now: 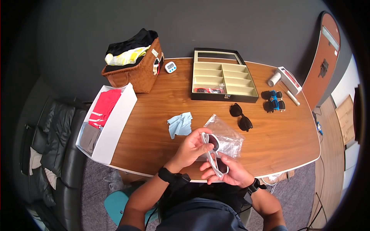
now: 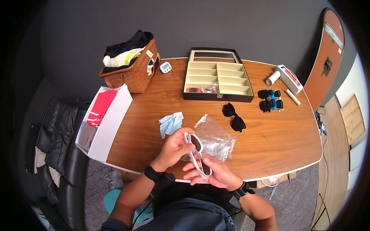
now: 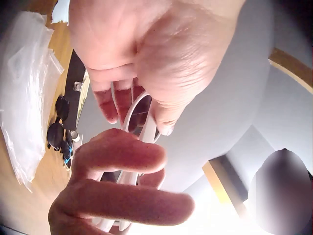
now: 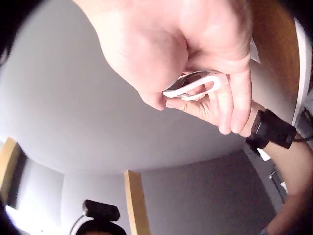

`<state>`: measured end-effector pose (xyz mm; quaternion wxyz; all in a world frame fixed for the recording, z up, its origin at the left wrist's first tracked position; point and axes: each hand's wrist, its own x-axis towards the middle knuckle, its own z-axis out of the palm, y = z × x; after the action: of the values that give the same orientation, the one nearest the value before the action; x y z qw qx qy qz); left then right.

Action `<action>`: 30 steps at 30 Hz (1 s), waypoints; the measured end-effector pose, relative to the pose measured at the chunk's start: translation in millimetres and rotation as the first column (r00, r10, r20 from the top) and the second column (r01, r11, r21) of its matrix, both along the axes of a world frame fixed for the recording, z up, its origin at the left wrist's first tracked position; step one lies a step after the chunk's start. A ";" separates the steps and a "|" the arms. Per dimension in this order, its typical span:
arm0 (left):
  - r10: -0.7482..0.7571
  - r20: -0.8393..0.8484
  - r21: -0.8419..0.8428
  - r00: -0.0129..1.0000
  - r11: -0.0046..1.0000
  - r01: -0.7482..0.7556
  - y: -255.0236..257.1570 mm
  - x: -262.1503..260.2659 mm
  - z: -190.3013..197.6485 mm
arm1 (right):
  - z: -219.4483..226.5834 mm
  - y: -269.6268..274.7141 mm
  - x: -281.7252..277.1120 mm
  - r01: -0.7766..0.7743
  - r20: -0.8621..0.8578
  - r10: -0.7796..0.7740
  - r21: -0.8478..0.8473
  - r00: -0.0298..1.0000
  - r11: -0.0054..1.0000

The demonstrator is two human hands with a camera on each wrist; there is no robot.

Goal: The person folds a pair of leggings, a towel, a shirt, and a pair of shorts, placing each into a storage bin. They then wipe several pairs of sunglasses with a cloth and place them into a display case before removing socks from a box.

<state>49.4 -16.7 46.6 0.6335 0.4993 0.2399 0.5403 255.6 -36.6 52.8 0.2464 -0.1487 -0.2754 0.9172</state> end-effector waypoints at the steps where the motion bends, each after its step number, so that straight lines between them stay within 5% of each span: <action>1: -0.005 0.002 -0.002 1.000 1.000 0.005 1.6 2.7 -1.2 | 0.2 -0.9 3.8 0.001 -0.065 -0.003 -0.034 0.998 0.999; 3: 0.010 -0.032 -0.019 0.999 1.000 -0.010 4.2 8.7 -4.2 | -7.3 3.2 18.6 0.037 -0.130 -0.051 -0.105 0.990 0.994; 7: 0.017 -0.198 0.010 0.980 1.000 -0.015 18.9 22.3 -6.7 | 4.7 8.7 58.3 0.132 0.099 -0.137 0.063 0.986 0.989; 9: 0.105 -0.286 0.020 0.952 0.994 -0.103 22.0 32.5 -13.3 | 2.6 13.7 85.7 0.152 0.428 -0.332 0.402 0.841 0.903; 11: 0.057 -0.740 0.079 0.670 0.997 0.003 20.2 41.2 -4.9 | 4.8 15.1 103.1 0.205 0.472 -0.401 0.413 0.785 0.887; 13: 0.150 -0.731 0.174 0.666 0.984 -0.031 16.9 60.9 -12.0 | -0.2 17.2 118.4 0.106 0.563 -0.485 0.574 0.670 0.812; 15: 0.295 -0.849 0.365 0.439 0.928 0.082 17.1 75.1 -18.1 | -7.8 15.0 124.5 0.126 0.573 -0.508 0.575 0.643 0.808; 17: 0.270 -0.862 0.336 0.429 0.938 0.084 17.9 87.4 -21.1 | -8.8 10.9 125.6 -0.003 0.612 -0.568 0.682 0.551 0.731; 19: 0.336 -0.914 0.367 0.227 0.924 0.109 19.9 94.1 -24.2 | -17.2 8.4 128.7 -0.033 0.623 -0.569 0.689 0.537 0.724; 22: 0.279 -0.950 0.294 0.138 0.950 0.105 22.6 97.2 -25.6 | -25.3 6.8 131.0 -0.060 0.638 -0.574 0.694 0.514 0.717; 26: 0.200 -0.975 0.211 0.098 0.970 0.118 26.1 93.5 -30.3 | -25.7 5.6 128.0 -0.034 0.599 -0.618 0.731 0.509 0.681; 30: 0.140 -0.966 0.167 0.217 0.979 0.115 26.1 81.3 -32.0 | -20.0 4.2 127.2 -0.091 0.624 -0.623 0.738 0.471 0.669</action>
<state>130.7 9.4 14.6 0.2849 0.7867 0.5308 0.1350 382.9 -32.4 32.8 0.2698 -0.5160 -0.6454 0.4944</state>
